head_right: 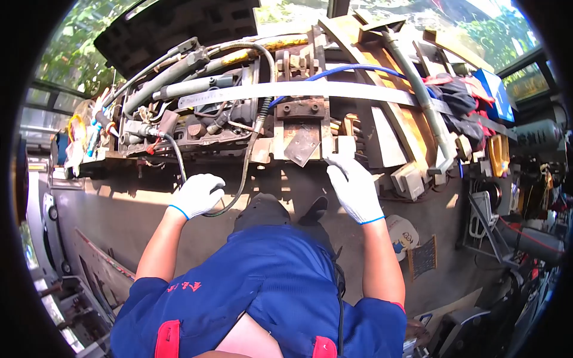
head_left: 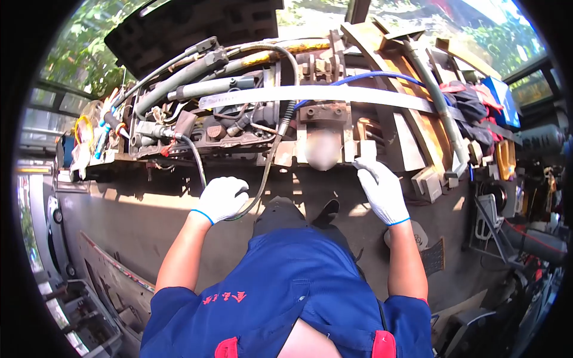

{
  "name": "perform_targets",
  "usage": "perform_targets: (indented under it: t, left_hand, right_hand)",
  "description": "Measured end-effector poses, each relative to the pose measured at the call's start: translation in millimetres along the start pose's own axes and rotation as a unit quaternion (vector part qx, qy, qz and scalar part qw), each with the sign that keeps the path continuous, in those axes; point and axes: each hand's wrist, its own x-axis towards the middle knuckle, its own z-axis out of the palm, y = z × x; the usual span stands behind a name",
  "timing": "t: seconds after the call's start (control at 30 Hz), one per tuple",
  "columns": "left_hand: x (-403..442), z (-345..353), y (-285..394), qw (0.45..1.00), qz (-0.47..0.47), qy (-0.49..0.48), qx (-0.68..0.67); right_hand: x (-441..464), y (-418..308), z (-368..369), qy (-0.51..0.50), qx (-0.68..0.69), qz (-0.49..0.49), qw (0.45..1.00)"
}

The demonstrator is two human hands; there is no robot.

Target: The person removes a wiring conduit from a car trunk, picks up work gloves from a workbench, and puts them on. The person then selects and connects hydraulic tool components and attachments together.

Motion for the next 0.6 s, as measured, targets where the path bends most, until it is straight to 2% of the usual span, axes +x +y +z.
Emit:
perform_targets:
  t: [0.07,0.23,0.3,0.33,0.37,0.43,0.47,0.5,0.57,0.6]
  left_hand:
    - [-4,-3,10,0.999,-0.028,0.007,-0.034]
    - [11,-27,18,0.997,-0.040,0.051,-0.046]
    - [31,-38,18,0.996,-0.026,0.060,-0.064]
    - [41,-43,20,0.992,0.025,0.103,-0.069]
    - [55,-42,17,0.987,0.058,0.124,-0.083]
    - [80,-53,25,0.987,0.056,0.101,-0.113]
    - [93,-47,22,0.983,0.073,0.094,-0.138]
    - [100,-39,20,0.965,0.114,0.152,-0.180]
    - [113,-26,16,0.955,0.140,0.168,-0.202]
    - [116,-31,17,0.956,0.157,0.164,-0.185]
  right_hand:
    - [28,-22,-14,-0.031,0.037,-0.024,0.999]
    - [124,-74,-25,-0.096,-0.032,-0.157,0.982]
    - [161,-99,-21,-0.094,-0.085,-0.167,0.978]
    - [187,-100,-12,-0.091,-0.038,-0.202,0.974]
    - [204,-113,-16,-0.119,-0.064,-0.152,0.979]
    - [246,-122,-7,-0.092,-0.183,-0.244,0.948]
    - [270,-121,1,-0.090,-0.209,-0.224,0.948]
    - [292,-124,6,-0.091,-0.229,-0.250,0.936]
    - [338,-128,18,-0.113,-0.342,-0.249,0.899]
    - [363,-111,24,-0.094,-0.331,-0.305,0.888]
